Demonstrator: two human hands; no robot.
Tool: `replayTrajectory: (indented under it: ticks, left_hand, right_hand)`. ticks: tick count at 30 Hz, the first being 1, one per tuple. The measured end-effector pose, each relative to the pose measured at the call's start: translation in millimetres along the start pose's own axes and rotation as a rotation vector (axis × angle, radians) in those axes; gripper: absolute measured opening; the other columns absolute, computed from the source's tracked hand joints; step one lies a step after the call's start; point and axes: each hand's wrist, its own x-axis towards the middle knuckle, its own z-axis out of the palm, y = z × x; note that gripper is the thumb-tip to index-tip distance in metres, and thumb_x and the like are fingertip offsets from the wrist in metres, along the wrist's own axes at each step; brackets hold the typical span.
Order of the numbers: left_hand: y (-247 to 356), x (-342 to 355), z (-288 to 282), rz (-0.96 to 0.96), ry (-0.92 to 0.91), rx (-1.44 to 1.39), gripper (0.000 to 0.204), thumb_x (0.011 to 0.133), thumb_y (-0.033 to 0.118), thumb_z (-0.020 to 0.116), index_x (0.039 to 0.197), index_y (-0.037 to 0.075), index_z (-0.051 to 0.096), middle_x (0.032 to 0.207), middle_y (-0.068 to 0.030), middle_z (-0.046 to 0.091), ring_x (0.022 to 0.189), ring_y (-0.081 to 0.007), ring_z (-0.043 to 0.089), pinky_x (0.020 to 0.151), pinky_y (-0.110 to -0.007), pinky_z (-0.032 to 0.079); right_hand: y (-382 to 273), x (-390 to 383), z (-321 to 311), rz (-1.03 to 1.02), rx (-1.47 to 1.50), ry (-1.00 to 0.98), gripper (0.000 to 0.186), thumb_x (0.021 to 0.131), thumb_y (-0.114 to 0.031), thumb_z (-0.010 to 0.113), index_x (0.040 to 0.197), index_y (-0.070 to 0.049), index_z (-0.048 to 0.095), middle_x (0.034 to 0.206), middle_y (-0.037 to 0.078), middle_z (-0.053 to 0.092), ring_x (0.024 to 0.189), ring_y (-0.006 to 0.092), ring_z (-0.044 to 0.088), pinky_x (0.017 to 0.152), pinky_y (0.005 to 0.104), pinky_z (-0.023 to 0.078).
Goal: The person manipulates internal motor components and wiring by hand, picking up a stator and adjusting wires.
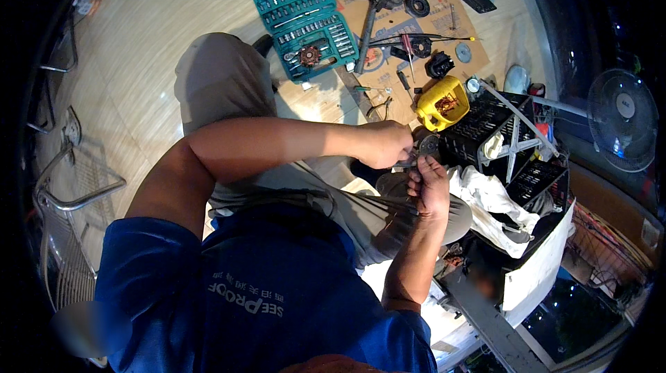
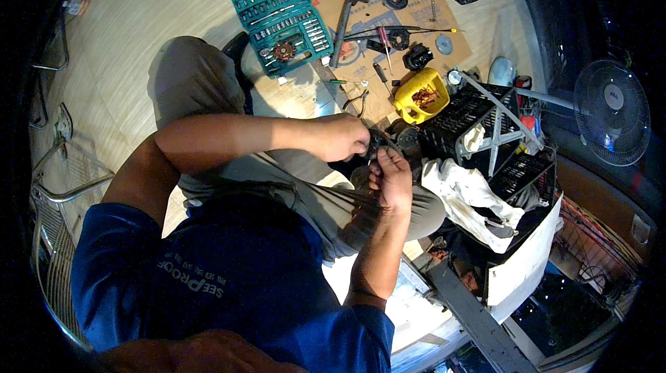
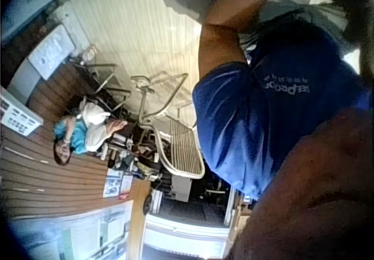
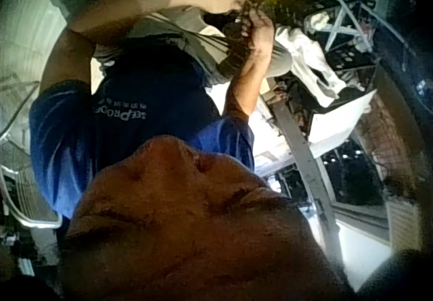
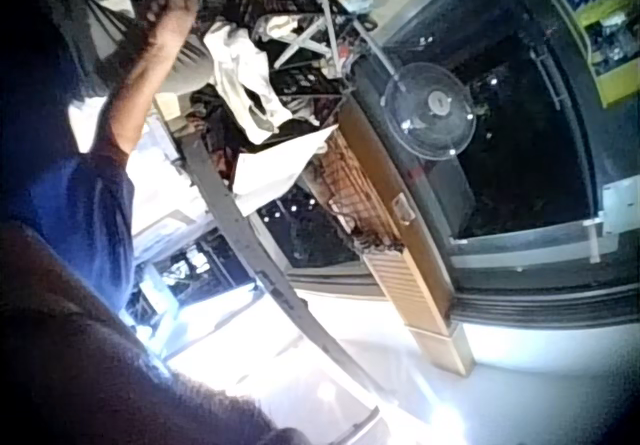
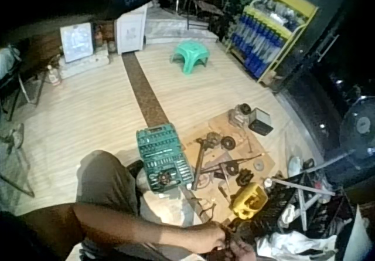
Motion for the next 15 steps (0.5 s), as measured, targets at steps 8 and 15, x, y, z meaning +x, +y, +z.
replayTrajectory:
  ticks: [8, 15]
  left_hand:
    - [-7.3, 11.0, 12.1, -0.218, 0.376, -0.759, 0.021, 0.095, 0.012, 0.050, 0.100, -0.004, 0.063, 0.090, -0.0143, 0.068, 0.085, -0.0244, 0.066, 0.078, -0.033, 0.052]
    - [-4.4, 6.5, -1.7, -0.095, 0.219, -1.480, 0.018, 0.097, 0.012, 0.048, 0.097, 0.000, 0.061, 0.083, -0.0063, 0.064, 0.075, -0.0134, 0.061, 0.066, -0.027, 0.050]
  right_hand:
    - [18.9, -8.6, 42.2, -0.181, 0.058, -0.035, 0.013, 0.095, -0.024, 0.058, 0.095, -0.011, 0.062, 0.065, -0.005, 0.051, 0.052, 0.0059, 0.043, 0.044, 0.0192, 0.031]
    - [43.3, 12.7, 33.8, -0.076, 0.000, -0.142, 0.013, 0.095, -0.023, 0.058, 0.097, -0.010, 0.060, 0.062, -0.003, 0.048, 0.049, 0.0065, 0.040, 0.042, 0.0184, 0.029]
